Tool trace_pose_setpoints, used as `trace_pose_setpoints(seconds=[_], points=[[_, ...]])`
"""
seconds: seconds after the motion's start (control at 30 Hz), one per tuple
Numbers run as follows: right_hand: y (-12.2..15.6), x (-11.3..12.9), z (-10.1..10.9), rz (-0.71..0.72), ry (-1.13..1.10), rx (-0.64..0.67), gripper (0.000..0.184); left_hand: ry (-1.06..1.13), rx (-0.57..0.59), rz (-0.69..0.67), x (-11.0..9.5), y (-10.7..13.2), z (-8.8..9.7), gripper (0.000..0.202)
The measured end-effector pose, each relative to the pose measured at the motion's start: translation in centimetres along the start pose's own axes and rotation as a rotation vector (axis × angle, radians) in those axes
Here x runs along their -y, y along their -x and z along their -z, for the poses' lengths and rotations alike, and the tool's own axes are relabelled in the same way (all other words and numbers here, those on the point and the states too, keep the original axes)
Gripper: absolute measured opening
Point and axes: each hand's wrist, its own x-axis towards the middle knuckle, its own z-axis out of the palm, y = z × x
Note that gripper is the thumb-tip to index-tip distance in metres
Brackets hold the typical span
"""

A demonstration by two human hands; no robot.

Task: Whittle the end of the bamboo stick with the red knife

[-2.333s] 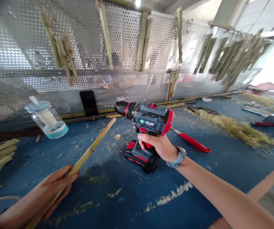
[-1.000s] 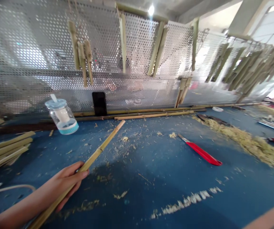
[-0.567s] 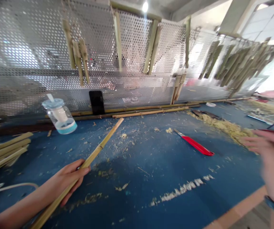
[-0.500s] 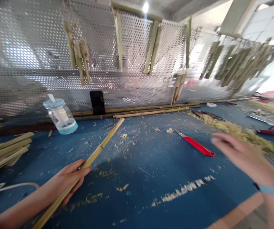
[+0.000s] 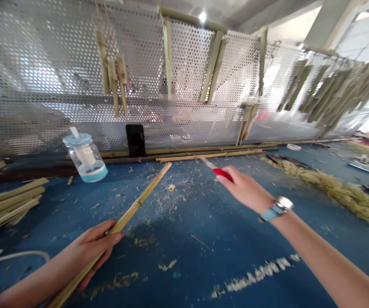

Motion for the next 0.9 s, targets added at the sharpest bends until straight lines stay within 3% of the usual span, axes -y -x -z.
trace_pose_setpoints(seconds=[0.1, 0.2, 0.37, 0.5, 0.67, 0.83, 0.9], points=[[-0.1, 7.3, -3.3, 0.236, -0.097, 0.203, 0.059, -0.015, -0.025, 0.004, 0.5, -0.1, -0.1, 0.042], [-0.7, 10.6, -6.1, 0.415, -0.036, 0.290, 0.052, -0.044, -0.035, -0.006, 0.6, 0.2, -0.3, 0.041], [-2.4, 8.8, -7.2, 0.200, 0.014, 0.207, 0.047, -0.116, -0.024, -0.009, 0.3, 0.5, -0.5, 0.044], [-1.4, 8.3, -6.9, 0.304, -0.089, 0.355, 0.053, -0.172, -0.042, 0.028, 0.2, 0.5, -0.6, 0.043], [-1.9, 7.3, -6.8, 0.176, 0.059, 0.175, 0.044, -0.246, -0.075, 0.037, 0.4, 0.7, -0.7, 0.039], [-0.9, 8.2, -7.0, 0.310, -0.034, 0.333, 0.051, -0.281, -0.084, 0.038, 0.9, 0.4, -0.6, 0.036], [-1.3, 8.0, -6.8, 0.293, -0.012, 0.326, 0.051, -0.301, -0.091, 0.029, 0.9, 0.3, -0.6, 0.034]])
